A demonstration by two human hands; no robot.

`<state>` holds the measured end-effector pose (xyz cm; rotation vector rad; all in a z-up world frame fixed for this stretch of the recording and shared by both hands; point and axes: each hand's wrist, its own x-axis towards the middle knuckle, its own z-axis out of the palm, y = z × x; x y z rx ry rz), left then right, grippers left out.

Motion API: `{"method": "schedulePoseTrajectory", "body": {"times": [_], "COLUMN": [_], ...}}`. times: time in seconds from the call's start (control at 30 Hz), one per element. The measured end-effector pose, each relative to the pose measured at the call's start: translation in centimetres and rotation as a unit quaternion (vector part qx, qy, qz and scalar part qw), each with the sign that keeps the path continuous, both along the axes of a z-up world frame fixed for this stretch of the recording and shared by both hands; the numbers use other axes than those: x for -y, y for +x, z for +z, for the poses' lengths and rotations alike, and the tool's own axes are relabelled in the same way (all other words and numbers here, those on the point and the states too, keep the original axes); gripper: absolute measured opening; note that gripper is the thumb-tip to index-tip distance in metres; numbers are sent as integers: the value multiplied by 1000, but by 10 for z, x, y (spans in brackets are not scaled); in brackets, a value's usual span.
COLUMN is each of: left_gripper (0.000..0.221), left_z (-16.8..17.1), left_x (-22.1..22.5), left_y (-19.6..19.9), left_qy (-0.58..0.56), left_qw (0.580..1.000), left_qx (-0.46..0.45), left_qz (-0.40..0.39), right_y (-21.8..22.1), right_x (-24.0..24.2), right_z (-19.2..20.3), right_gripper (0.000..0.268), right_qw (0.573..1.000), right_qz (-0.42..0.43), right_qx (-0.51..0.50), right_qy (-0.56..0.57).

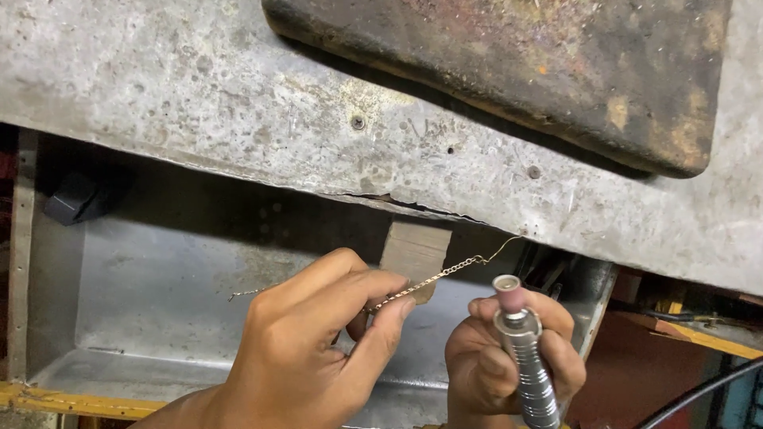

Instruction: Polishing a thin metal jewelry chain using a handheld rotary tool at a workshop bench.

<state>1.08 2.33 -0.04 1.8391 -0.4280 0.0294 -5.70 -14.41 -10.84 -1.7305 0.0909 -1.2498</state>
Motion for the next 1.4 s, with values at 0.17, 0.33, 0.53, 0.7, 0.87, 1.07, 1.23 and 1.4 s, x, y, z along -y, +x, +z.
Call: {"method": "schedulePoseTrajectory", "body": {"times": [0.17, 0.33, 0.53, 0.7, 0.87, 1.07, 1.23, 1.4], "left_gripper": [5, 5, 6, 11, 12, 10, 8, 7], "left_z": [-3, -3, -4, -1, -1, -1, -3, -5], "left_x": [0, 0, 0, 2, 3, 5, 8, 8], "left_y": [-1, -2, -2, -3, -4, -5, -7, -7], "left_qy": [-17, -24, -38, -48, -51, -39, -14, -25], "left_qw": [1000, 1000, 999, 998, 996, 996, 998, 998], "left_qx": [-2, -15, -15, -39, -69, -84, -65, -53], "left_qz": [8, 12, 5, 6, -1, 3, 23, 26], "right_y": [1, 12, 8, 7, 5, 7, 7, 9], "right_x": [-1, -3, -2, -1, -1, -3, -2, -1], "right_z": [-3, 0, -5, -5, -4, 0, -3, -6], "right_gripper": [29, 28, 34, 36, 39, 43, 41, 37], "right_qw": [998, 992, 992, 994, 994, 997, 997, 995], "right_qz": [52, 73, 100, 78, 84, 37, 59, 61], "right_qx": [7, 38, 44, 27, 25, 1, 22, 20], "right_qy": [-36, -96, -63, -70, -65, -72, -43, -72]}}
